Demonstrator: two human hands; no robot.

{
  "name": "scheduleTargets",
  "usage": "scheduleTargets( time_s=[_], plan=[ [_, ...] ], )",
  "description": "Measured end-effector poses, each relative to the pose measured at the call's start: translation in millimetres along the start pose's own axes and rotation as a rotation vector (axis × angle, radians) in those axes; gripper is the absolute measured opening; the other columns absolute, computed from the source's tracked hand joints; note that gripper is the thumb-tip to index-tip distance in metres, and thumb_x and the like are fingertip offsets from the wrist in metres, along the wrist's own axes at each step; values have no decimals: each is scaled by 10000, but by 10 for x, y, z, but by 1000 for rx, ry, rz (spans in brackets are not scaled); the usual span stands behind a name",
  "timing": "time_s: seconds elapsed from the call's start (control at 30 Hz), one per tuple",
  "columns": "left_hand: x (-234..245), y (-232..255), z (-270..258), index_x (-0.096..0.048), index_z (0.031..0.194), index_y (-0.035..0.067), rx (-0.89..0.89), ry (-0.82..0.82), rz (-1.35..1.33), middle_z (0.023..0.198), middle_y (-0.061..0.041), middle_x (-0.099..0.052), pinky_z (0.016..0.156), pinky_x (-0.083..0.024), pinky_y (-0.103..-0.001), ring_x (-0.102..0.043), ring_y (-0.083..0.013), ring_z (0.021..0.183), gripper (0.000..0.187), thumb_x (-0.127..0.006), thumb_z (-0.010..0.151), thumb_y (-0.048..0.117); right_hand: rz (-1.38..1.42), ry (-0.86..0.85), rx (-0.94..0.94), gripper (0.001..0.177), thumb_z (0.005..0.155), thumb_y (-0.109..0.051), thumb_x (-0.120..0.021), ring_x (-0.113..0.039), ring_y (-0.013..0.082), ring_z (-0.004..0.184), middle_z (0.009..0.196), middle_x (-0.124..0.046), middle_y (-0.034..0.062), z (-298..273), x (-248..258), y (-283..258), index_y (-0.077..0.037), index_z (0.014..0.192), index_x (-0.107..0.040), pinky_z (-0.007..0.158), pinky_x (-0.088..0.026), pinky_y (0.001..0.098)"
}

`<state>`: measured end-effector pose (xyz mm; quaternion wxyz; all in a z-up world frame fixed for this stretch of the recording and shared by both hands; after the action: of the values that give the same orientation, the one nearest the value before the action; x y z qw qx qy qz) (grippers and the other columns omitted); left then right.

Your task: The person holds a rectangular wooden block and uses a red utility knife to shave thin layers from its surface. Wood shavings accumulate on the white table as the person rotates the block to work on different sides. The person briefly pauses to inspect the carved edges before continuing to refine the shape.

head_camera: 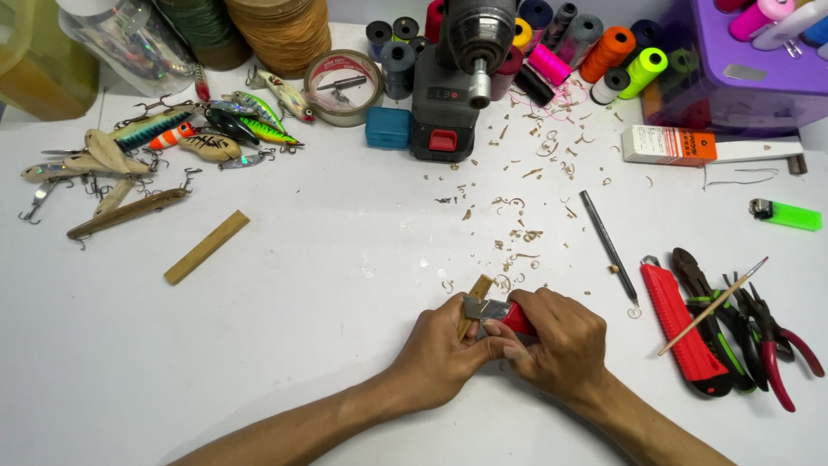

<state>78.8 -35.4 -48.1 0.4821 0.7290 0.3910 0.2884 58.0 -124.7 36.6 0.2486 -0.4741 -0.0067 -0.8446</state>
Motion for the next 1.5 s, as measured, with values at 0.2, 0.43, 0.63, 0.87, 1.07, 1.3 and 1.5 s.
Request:
scheduleTargets(
  time_s=[0.2,0.43,0.63,0.87,1.07,1.3,1.5],
  plan=[
    [-30,-83,14,-361,664,136,11,12,25,592,50,-352,513,-263,-259,-303,-87,551,469,-729,736,417,7,-2,-80,366,855,-406,-463,-369,186,411,521,-428,20,-26,12,87,-78,716,-546,392,-278,314],
    [-128,144,-66,-436,876,79,12,-229,-404,729,12,-541,683,-473,-194,-560,-65,738,287,-698,762,108,-10,-51,-83,290,841,-365,-490,-416,194,433,534,-450,16,-79,-31,27,-97,772,-575,400,-298,322],
    [-91,198,-41,-488,875,69,-26,-209,-271,807,-9,-664,807,-481,-213,-631,-92,795,268,-685,754,206,8,-40,-92,313,845,-390,-495,-416,191,424,532,-459,22,5,-35,46,-102,741,-560,394,-295,318],
    [-66,68,20,-531,948,96,36,-139,-88,766,53,-554,756,-429,-213,-515,-59,771,335,-648,762,349,-37,-60,-58,442,850,-502,-413,-415,206,419,528,-446,29,33,-26,69,-103,715,-547,389,-285,326],
    [-33,-15,17,-536,832,116,129,-75,-40,651,67,-460,568,-350,-223,-402,-67,623,316,-674,751,389,-25,-61,-79,437,850,-494,-423,-403,181,401,509,-442,20,17,-22,84,-101,693,-533,371,-273,309],
    [-30,-102,22,-359,689,138,24,-11,-10,608,60,-294,506,-247,-263,-260,-89,567,454,-681,751,452,-54,-7,-70,405,864,-436,-459,-369,161,390,490,-425,8,30,57,20,-97,648,-515,358,-252,299],
    [-14,-120,-35,-317,627,143,38,81,-18,590,57,-278,503,-248,-259,-264,-84,562,502,-697,760,444,-86,-1,-105,369,859,-427,-498,-379,168,407,511,-428,-1,-40,69,64,-106,679,-515,361,-234,305]
  ],
)
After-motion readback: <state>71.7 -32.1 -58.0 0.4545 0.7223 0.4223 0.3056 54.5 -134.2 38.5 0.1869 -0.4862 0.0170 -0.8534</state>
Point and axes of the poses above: each hand's wrist, its own z-axis towards the middle knuckle, its own x-axis out of the back of the hand, y = z × x, the point moved 10 cm from there along z, towards the middle knuckle
